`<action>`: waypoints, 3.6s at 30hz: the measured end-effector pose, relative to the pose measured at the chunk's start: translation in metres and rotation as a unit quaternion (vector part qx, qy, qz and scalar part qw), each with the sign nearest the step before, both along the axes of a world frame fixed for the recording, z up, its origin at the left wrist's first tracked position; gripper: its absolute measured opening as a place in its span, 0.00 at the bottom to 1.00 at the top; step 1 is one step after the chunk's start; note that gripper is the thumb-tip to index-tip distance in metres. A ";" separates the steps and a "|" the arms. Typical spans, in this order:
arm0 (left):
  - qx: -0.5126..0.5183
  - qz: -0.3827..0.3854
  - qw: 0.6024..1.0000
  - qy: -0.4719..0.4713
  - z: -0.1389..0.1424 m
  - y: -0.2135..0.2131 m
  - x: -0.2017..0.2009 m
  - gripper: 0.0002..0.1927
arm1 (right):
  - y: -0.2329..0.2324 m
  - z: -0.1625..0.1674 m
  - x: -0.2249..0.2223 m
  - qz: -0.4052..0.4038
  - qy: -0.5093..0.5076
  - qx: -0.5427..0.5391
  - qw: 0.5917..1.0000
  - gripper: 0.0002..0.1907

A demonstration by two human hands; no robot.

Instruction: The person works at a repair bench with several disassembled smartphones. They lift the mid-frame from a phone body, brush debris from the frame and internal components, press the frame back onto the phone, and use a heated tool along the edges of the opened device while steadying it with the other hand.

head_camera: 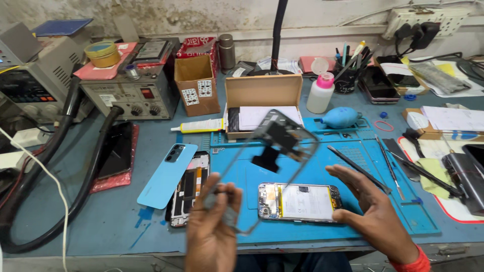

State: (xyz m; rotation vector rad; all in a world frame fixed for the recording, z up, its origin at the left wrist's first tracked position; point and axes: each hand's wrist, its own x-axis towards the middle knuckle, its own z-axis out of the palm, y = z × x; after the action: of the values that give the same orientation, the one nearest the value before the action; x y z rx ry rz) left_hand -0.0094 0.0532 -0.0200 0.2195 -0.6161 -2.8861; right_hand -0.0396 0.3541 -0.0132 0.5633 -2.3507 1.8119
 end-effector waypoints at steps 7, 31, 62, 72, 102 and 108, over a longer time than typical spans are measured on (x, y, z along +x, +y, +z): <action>0.149 -0.193 0.969 -0.051 -0.020 0.085 -0.002 0.20 | -0.021 0.016 0.018 0.085 -0.021 -0.299 0.950 0.68; -0.061 -0.243 0.968 0.000 -0.053 0.095 0.022 0.13 | 0.004 -0.064 0.008 0.394 -0.118 -0.537 0.736 0.67; -0.472 -0.133 0.849 0.195 0.020 0.049 -0.023 0.11 | -0.007 0.003 -0.016 0.004 0.030 -0.123 0.992 0.16; -0.565 -0.010 0.766 0.307 0.045 0.038 -0.030 0.08 | -0.027 0.022 -0.012 0.049 -0.050 -0.131 0.989 0.24; -0.307 -0.244 0.877 0.278 0.029 0.039 -0.068 0.42 | 0.091 0.015 -0.042 -0.322 0.109 0.303 0.890 0.16; -0.305 -0.248 0.882 0.261 0.013 0.038 -0.081 0.55 | 0.169 0.020 -0.075 -0.391 -0.007 0.482 0.784 0.21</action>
State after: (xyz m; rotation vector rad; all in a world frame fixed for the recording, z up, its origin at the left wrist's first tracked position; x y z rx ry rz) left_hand -0.0902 0.0915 -0.0070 -0.8887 -1.5729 -2.7722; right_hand -0.1150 0.5228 0.0064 -0.3748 -2.7333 0.2049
